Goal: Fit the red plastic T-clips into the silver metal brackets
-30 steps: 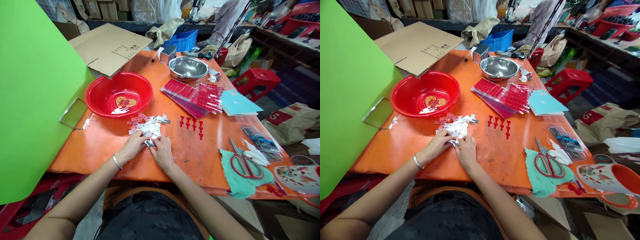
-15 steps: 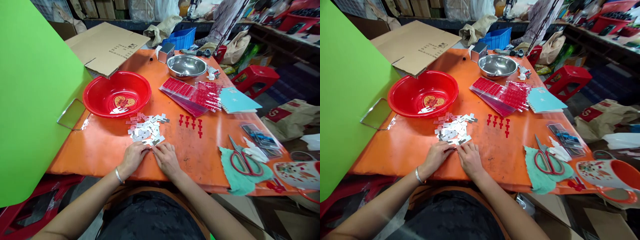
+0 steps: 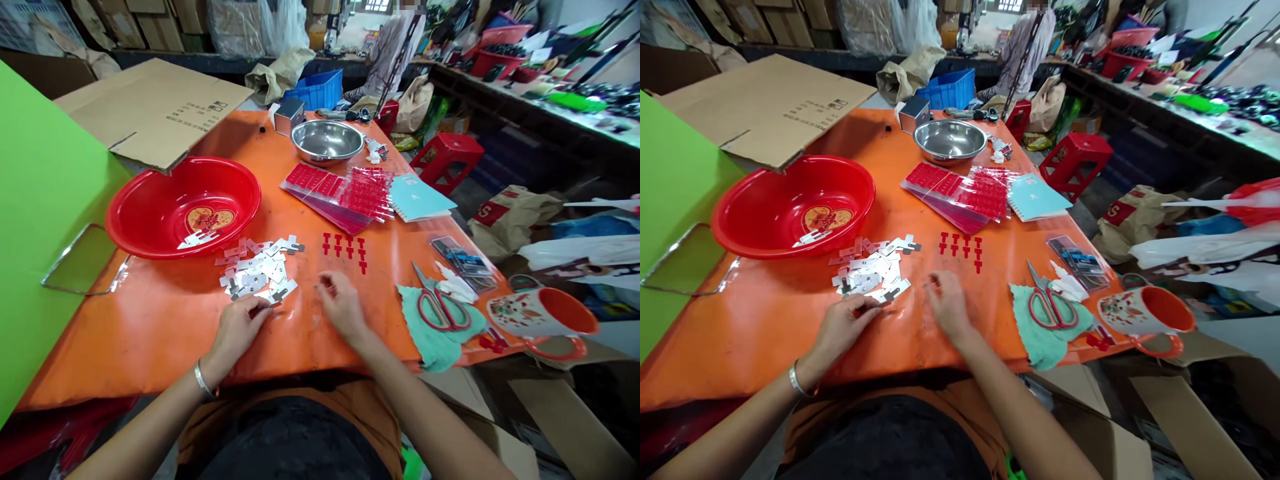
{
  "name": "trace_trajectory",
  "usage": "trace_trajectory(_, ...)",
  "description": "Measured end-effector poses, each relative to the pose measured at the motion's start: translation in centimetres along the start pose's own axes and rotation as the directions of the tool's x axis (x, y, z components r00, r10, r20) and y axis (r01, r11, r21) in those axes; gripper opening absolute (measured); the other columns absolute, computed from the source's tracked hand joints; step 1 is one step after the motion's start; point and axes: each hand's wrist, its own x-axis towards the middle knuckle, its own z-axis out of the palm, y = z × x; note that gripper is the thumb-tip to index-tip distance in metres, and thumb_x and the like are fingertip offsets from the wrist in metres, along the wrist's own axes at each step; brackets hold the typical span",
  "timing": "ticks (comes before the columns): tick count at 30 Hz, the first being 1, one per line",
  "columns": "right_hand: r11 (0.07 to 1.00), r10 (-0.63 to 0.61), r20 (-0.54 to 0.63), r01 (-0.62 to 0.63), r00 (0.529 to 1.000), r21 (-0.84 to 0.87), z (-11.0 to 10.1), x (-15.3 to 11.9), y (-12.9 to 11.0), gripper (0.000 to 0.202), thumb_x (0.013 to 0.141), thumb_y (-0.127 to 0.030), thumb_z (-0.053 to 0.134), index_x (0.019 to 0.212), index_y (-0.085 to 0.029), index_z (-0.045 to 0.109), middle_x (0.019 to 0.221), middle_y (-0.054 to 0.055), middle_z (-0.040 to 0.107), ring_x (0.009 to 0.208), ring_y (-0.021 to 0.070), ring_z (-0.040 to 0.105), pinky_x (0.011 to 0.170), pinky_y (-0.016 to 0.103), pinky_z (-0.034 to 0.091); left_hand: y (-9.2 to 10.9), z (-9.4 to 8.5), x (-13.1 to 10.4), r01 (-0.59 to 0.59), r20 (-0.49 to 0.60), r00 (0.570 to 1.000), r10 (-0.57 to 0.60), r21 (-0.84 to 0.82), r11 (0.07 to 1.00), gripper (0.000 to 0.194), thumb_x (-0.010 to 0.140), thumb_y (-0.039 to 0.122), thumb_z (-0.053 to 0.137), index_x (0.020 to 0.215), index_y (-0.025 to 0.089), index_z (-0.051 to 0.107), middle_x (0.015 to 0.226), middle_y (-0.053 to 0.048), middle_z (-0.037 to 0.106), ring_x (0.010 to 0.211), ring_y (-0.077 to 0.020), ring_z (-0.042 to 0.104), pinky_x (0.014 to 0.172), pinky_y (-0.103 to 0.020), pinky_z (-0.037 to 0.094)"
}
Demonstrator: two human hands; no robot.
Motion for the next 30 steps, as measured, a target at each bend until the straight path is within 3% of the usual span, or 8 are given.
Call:
trace_trajectory(4,0.964,0.224,-0.122,-0.238,0.967,-0.115,-4.7,4.5,5.8,0.016,0.074,-0.022,0.048,0.073,-0.014,0.061,0.074,0.009,0.063,0.070,0.0207,0.057,0.067,0.034,0.045,2.5,1.9,3.5,0.160,0.078,0.987,-0.140,-0.407,0.899,0.016,0.078,0.031,0.058,0.078,0.015,0.060,0.069,-0.001,0.064,0.065,-0.0138,0.059,0.065,-0.027,0.048)
trace_trajectory(6,0.948,0.269,-0.117,-0.284,0.956,-0.146,-6.1,5.9,7.8,0.014,0.071,-0.020,0.050,0.068,-0.015,0.062,0.068,0.008,0.062,0.065,0.0198,0.056,0.064,0.033,0.044,4.2,3.6,5.7,0.230,0.177,0.972,-0.152,-0.620,0.750,0.011,0.077,0.025,0.057,0.080,0.014,0.057,0.068,-0.001,0.063,0.064,-0.0128,0.061,0.066,-0.027,0.050)
trace_trajectory(8,0.942,0.285,-0.072,-0.293,0.956,-0.166,-6.7,6.8,8.7,0.010,0.067,-0.017,0.052,0.063,-0.016,0.062,0.063,0.005,0.062,0.060,0.0179,0.056,0.061,0.030,0.043,6.1,5.4,7.9,0.334,0.284,0.941,-0.181,-0.722,0.606,0.005,0.077,0.017,0.055,0.080,0.014,0.054,0.068,-0.001,0.063,0.060,-0.0125,0.062,0.064,-0.028,0.052)
trace_trajectory(10,0.942,0.288,-0.013,-0.285,0.958,-0.179,-6.7,7.4,9.0,0.009,0.062,-0.014,0.055,0.057,-0.017,0.062,0.059,0.003,0.062,0.057,0.0161,0.055,0.058,0.027,0.041,7.8,7.1,9.8,0.428,0.360,0.904,-0.231,-0.737,0.523,0.004,0.077,0.011,0.055,0.080,0.013,0.052,0.063,0.000,0.061,0.053,-0.0111,0.060,0.059,-0.027,0.052)
trace_trajectory(13,0.944,0.285,0.072,-0.267,0.956,-0.194,-6.7,8.0,9.1,0.010,0.059,-0.013,0.058,0.051,-0.017,0.061,0.052,0.001,0.061,0.052,0.0138,0.054,0.052,0.024,0.039,9.7,9.3,12.1,0.463,0.398,0.886,-0.238,-0.737,0.493,0.005,0.079,0.009,0.055,0.080,0.013,0.051,0.061,0.000,0.060,0.048,-0.0095,0.058,0.057,-0.027,0.052)
trace_trajectory(19,0.947,0.273,0.186,-0.230,0.944,-0.223,-7.2,8.5,9.5,0.014,0.056,-0.010,0.060,0.044,-0.017,0.057,0.041,-0.003,0.052,0.041,0.0101,0.045,0.045,0.022,0.033,11.1,11.9,14.6,0.520,0.450,0.854,-0.261,-0.717,0.464,0.009,0.083,0.005,0.045,0.086,0.013,0.045,0.063,0.000,0.059,0.049,-0.0090,0.058,0.062,-0.030,0.054)
trace_trajectory(26,0.960,0.152,0.037,-0.139,0.988,-0.245,-6.0,6.2,8.7,0.013,0.069,-0.011,0.053,0.061,-0.014,0.063,0.068,0.006,0.057,0.064,0.0165,0.051,0.065,0.029,0.040,11.0,12.7,14.7,0.528,0.440,0.849,-0.292,-0.716,0.457,0.015,0.084,0.001,0.036,0.086,0.015,0.040,0.066,0.001,0.057,0.052,-0.0082,0.059,0.063,-0.029,0.055)
trace_trajectory(30,0.973,0.075,-0.009,-0.075,0.997,-0.217,-5.6,5.3,8.5,0.017,0.072,-0.013,0.048,0.061,-0.016,0.060,0.070,0.006,0.054,0.068,0.0181,0.050,0.068,0.032,0.040,10.9,12.9,14.6,0.530,0.431,0.847,-0.310,-0.723,0.443,0.016,0.083,0.000,0.038,0.086,0.016,0.037,0.069,0.000,0.059,0.053,-0.0082,0.060,0.063,-0.028,0.055)
